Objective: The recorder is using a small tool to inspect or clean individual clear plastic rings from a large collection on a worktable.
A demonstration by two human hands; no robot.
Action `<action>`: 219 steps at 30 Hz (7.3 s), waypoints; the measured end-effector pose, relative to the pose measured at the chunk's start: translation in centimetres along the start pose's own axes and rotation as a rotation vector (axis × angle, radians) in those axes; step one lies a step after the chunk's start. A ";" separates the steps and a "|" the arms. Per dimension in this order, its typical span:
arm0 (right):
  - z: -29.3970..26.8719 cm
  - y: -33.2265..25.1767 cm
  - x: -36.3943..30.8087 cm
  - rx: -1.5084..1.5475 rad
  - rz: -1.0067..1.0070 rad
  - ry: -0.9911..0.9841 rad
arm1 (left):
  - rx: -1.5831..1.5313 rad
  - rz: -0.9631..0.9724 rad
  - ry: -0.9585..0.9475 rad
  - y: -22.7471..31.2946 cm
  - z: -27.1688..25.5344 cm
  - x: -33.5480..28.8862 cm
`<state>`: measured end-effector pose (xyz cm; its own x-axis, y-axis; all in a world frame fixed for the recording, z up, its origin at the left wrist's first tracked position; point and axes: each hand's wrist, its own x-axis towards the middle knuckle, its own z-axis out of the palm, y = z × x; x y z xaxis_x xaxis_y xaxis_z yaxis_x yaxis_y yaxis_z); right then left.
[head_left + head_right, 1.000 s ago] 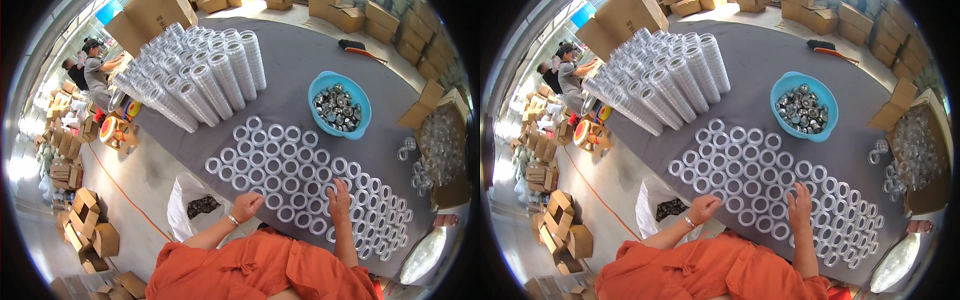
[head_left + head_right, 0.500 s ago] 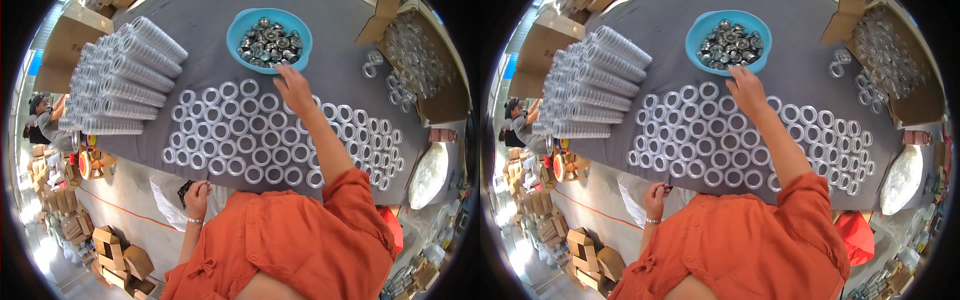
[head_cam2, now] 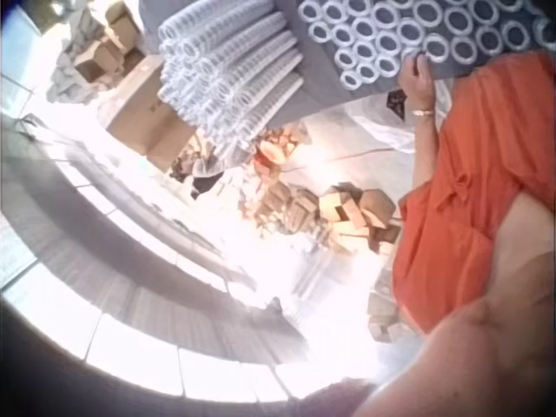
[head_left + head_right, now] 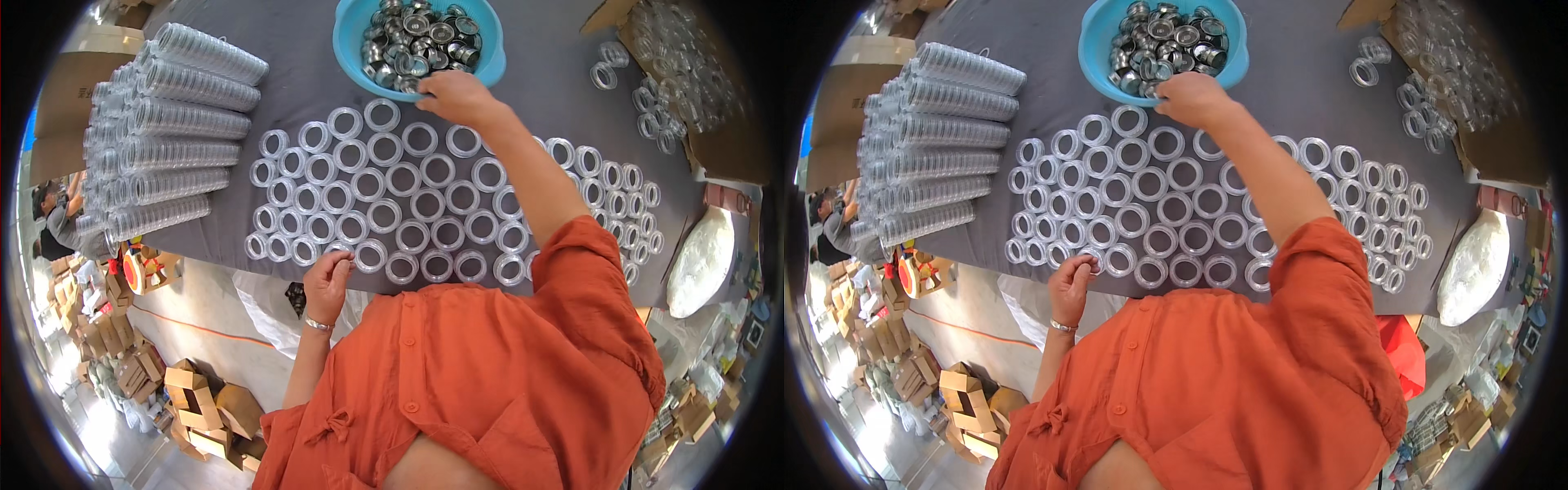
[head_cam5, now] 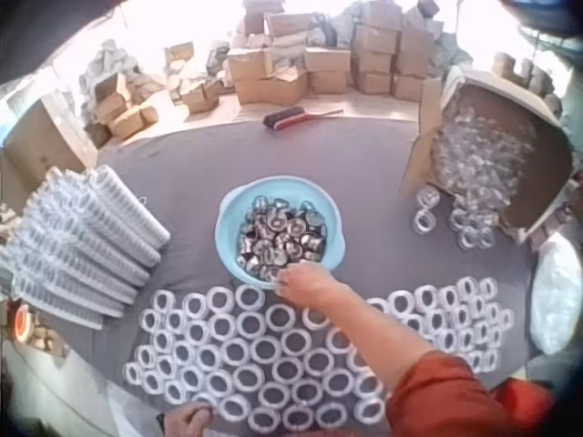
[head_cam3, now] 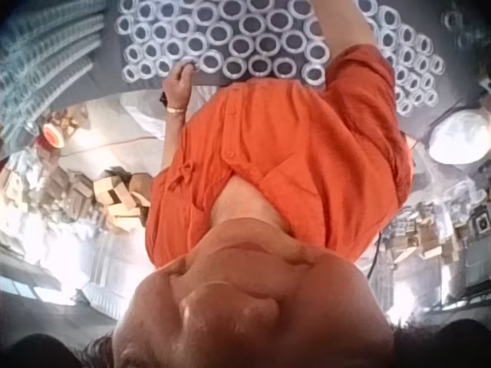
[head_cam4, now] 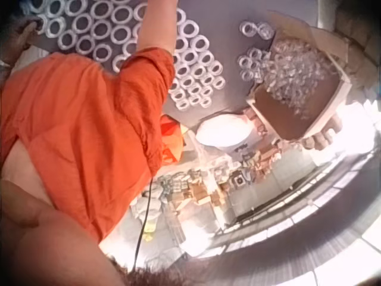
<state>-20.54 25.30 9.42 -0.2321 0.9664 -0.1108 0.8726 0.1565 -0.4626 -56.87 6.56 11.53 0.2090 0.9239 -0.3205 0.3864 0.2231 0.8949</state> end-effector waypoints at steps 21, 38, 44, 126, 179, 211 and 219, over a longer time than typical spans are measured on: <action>1.0 -1.6 -2.0 0.173 0.183 0.574 | -0.037 -0.144 -0.081 -1.4 -0.7 -0.8; 15.0 4.2 -60.4 1.572 1.077 1.757 | 0.160 -0.041 -0.375 -1.4 6.7 1.1; 29.1 11.9 -70.7 1.014 1.950 1.454 | 0.216 0.005 -0.300 0.8 11.3 0.2; 30.2 24.2 -77.4 0.187 2.001 0.529 | 0.550 0.092 -0.129 2.3 18.8 6.9; 18.1 14.1 -92.1 0.145 1.776 -0.733 | 0.449 0.038 -0.174 -0.8 19.4 9.8; 33.9 -3.1 -93.2 0.418 2.380 -0.420 | 0.395 0.170 -0.137 2.6 17.7 11.0; 36.3 12.1 -85.8 0.073 1.911 -0.209 | 0.415 0.196 -0.139 2.6 17.5 10.5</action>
<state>-5.67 -63.08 -18.56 0.8230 -0.2186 -0.5243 -0.0235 -0.9353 0.3531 -37.94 11.44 5.04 0.4212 0.8795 -0.2216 0.6474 -0.1204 0.7525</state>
